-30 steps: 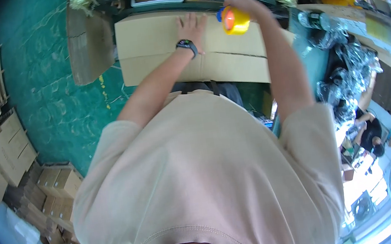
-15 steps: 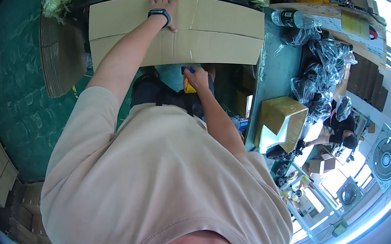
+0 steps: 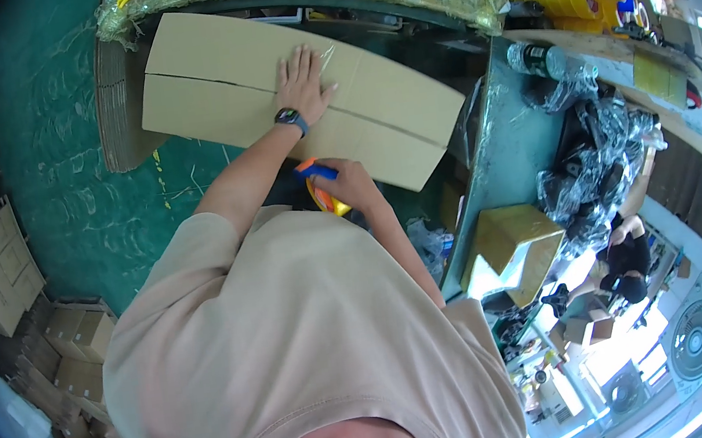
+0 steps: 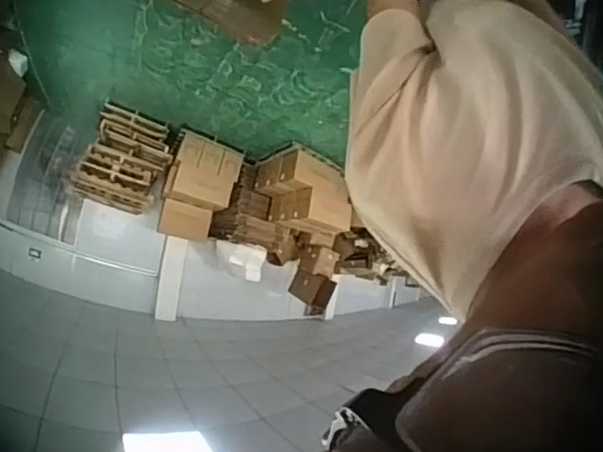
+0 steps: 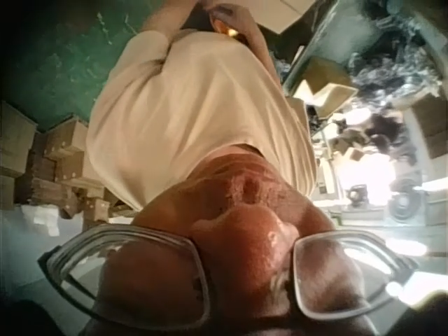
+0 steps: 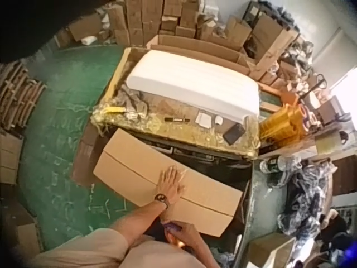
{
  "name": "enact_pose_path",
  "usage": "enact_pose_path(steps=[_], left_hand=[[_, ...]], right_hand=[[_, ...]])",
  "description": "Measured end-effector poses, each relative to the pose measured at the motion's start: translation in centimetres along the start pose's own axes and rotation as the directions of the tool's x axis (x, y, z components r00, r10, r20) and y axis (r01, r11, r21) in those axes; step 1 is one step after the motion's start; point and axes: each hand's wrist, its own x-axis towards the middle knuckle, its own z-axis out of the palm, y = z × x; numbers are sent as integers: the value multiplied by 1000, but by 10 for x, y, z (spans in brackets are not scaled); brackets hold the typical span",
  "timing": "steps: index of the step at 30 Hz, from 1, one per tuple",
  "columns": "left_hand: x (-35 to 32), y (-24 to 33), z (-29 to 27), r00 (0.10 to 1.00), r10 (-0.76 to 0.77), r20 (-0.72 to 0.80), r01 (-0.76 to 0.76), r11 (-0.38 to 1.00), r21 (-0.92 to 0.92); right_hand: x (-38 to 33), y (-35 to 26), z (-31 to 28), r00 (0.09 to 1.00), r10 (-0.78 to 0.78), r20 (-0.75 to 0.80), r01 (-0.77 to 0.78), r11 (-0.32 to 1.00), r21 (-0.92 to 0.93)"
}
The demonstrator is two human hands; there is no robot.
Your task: Packing bicycle seats into cardboard boxes, sealing the boxes with tape, and moving them.
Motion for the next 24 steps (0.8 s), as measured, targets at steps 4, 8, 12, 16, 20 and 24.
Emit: enact_pose_path(steps=[4,8,12,16,20,24], left_hand=[[-1,-12,0,997,66,-38,-64,997,51],[-5,-8,4,999,29,-34,-24,992,124],[-19,10,-30,962,-238,133,247,967,-58],[-88,48,-152,942,-94,322,336,282,-899],[-169,97,-271,985,-43,170,139,-399,-907],[-180,42,-280,933,-319,167,155,-64,-986]], right_hand=[[-42,-31,-65,999,-29,46,33,997,-73],[-80,-44,-105,988,15,-155,-15,1000,3],[-114,-54,-140,802,-436,-409,402,899,-171],[-142,-67,-160,345,-804,-484,833,500,-236],[-107,-93,-132,518,-830,-208,811,554,-187],[-67,-146,-94,723,-690,33,687,713,-138]])
